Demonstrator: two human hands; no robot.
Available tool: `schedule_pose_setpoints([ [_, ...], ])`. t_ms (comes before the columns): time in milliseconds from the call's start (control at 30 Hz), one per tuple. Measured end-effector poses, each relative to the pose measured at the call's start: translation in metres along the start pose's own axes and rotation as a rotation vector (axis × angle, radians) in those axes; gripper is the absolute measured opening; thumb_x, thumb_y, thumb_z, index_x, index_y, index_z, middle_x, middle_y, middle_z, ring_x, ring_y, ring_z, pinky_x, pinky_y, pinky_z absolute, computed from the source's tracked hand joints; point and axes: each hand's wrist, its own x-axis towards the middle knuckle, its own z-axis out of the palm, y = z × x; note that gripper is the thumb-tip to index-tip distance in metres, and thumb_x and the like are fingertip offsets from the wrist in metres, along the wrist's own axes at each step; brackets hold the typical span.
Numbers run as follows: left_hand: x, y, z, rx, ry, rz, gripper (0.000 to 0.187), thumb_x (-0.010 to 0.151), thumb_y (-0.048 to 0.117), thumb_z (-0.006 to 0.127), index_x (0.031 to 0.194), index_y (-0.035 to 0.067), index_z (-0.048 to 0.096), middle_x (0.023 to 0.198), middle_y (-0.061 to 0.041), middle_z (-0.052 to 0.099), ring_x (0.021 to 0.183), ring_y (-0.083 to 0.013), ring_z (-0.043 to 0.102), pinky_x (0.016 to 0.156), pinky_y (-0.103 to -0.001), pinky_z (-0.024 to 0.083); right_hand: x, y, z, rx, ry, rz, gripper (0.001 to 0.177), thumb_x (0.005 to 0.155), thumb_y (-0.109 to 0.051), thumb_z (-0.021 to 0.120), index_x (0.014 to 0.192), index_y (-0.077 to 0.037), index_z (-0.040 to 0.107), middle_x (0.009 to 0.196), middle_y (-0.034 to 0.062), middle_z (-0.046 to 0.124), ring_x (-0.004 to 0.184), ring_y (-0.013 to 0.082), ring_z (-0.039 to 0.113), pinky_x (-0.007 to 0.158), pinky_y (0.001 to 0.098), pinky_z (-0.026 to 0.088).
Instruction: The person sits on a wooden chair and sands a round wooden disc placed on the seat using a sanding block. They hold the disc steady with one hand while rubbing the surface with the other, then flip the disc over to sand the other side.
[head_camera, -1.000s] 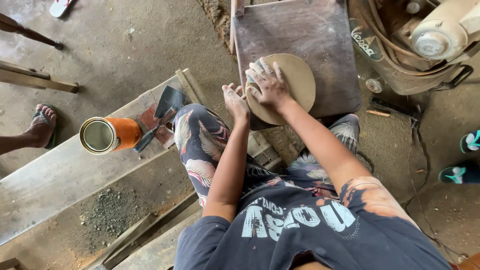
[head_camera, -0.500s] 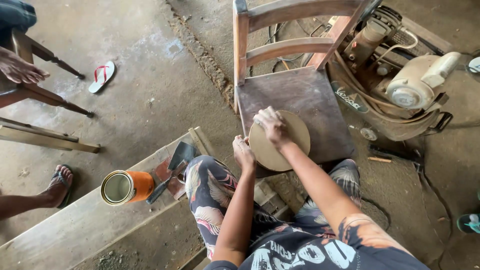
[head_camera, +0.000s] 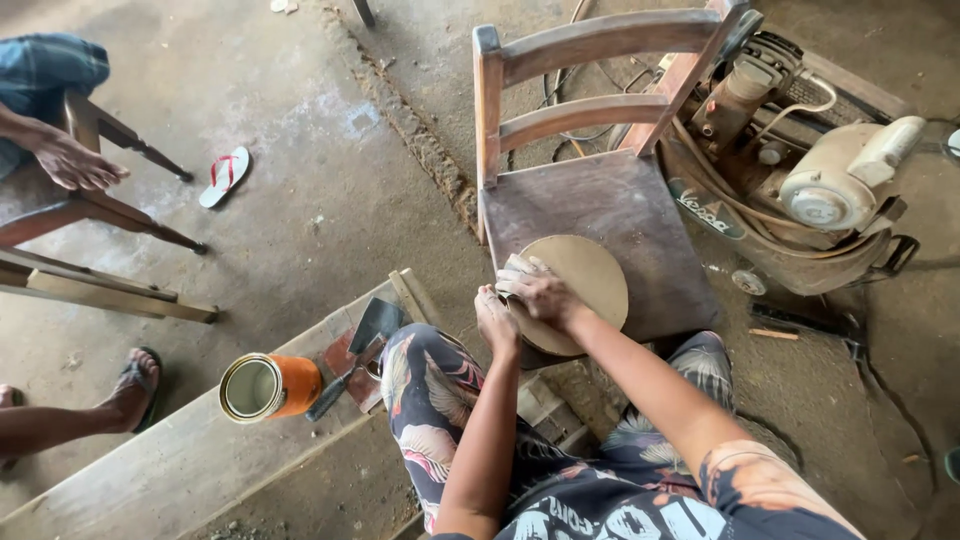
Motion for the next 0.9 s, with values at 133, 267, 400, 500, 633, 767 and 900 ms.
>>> schedule_pose_setpoints([
  [133, -0.010, 0.013, -0.004, -0.101, -0.012, -0.039, 0.056, 0.110, 0.053, 0.037, 0.132, 0.008, 0.063, 0.115, -0.015, 0.076, 0.112, -0.0317, 0.071, 0.096, -0.046, 0.054, 0.029, -0.023, -0.088, 0.112, -0.166, 0.325, 0.036, 0.099, -0.029, 0.046, 0.114, -0.021, 0.077, 0.118, 0.0083, 0.075, 0.126, 0.0269, 0.064, 0.120, 0.0470, 0.037],
  [267, -0.005, 0.003, -0.002, -0.079, -0.001, 0.010, 0.054, 0.110, 0.050, 0.039, 0.132, 0.007, 0.063, 0.113, -0.015, 0.076, 0.110, -0.0314, 0.072, 0.094, -0.047, 0.055, -0.020, -0.023, -0.036, 0.085, 0.036, 0.231, 0.039, 0.106, -0.037, 0.043, 0.137, -0.026, 0.065, 0.145, 0.0025, 0.061, 0.144, 0.0288, 0.045, 0.121, 0.0478, 0.032],
  [400, -0.006, 0.004, -0.001, -0.065, -0.001, 0.028, 0.053, 0.110, 0.052, 0.038, 0.133, 0.010, 0.063, 0.112, -0.014, 0.077, 0.109, -0.0301, 0.072, 0.091, -0.048, 0.056, -0.095, -0.062, -0.050, -0.058, 0.155, 0.128, 0.047, 0.103, -0.030, 0.041, 0.147, -0.036, 0.055, 0.149, -0.0026, 0.057, 0.138, 0.0273, 0.051, 0.112, 0.0432, 0.043],
  [500, -0.006, 0.015, -0.005, -0.017, -0.029, -0.018, 0.051, 0.108, 0.051, 0.039, 0.137, 0.014, 0.060, 0.113, -0.011, 0.077, 0.114, -0.0300, 0.070, 0.096, -0.050, 0.053, -0.136, -0.075, -0.051, -0.146, 0.063, 0.203, 0.058, 0.101, -0.060, 0.036, 0.152, -0.034, 0.048, 0.155, -0.0021, 0.050, 0.144, 0.0267, 0.043, 0.114, 0.0436, 0.038],
  [633, -0.013, 0.062, -0.004, -0.085, 0.005, -0.157, 0.048, 0.097, 0.052, 0.036, 0.121, 0.016, 0.057, 0.103, -0.006, 0.079, 0.096, -0.0265, 0.070, 0.092, -0.039, 0.046, -0.063, -0.055, -0.060, -0.143, -0.036, 0.247, 0.062, 0.098, -0.052, 0.045, 0.156, -0.028, 0.042, 0.160, -0.0014, 0.043, 0.148, 0.0230, 0.037, 0.117, 0.0481, 0.028],
  [767, -0.014, 0.021, -0.004, -0.123, 0.006, -0.094, 0.054, 0.100, 0.049, 0.038, 0.135, 0.010, 0.050, 0.112, -0.012, 0.077, 0.105, -0.0264, 0.072, 0.097, -0.038, 0.049, -0.027, -0.064, -0.085, 0.154, -0.482, 0.430, 0.073, 0.101, -0.058, 0.028, 0.163, -0.024, 0.009, 0.171, -0.0003, 0.003, 0.157, 0.0255, 0.001, 0.124, 0.0561, -0.002],
  [900, -0.008, 0.012, 0.001, -0.040, 0.018, 0.035, 0.049, 0.102, 0.048, 0.036, 0.127, 0.010, 0.055, 0.115, -0.009, 0.076, 0.108, -0.0261, 0.067, 0.098, -0.038, 0.045, -0.084, -0.070, -0.053, -0.579, 0.001, 0.184, 0.114, 0.080, -0.077, 0.045, 0.167, -0.017, 0.003, 0.174, 0.0064, 0.003, 0.158, 0.0260, 0.006, 0.126, 0.0479, 0.007],
])
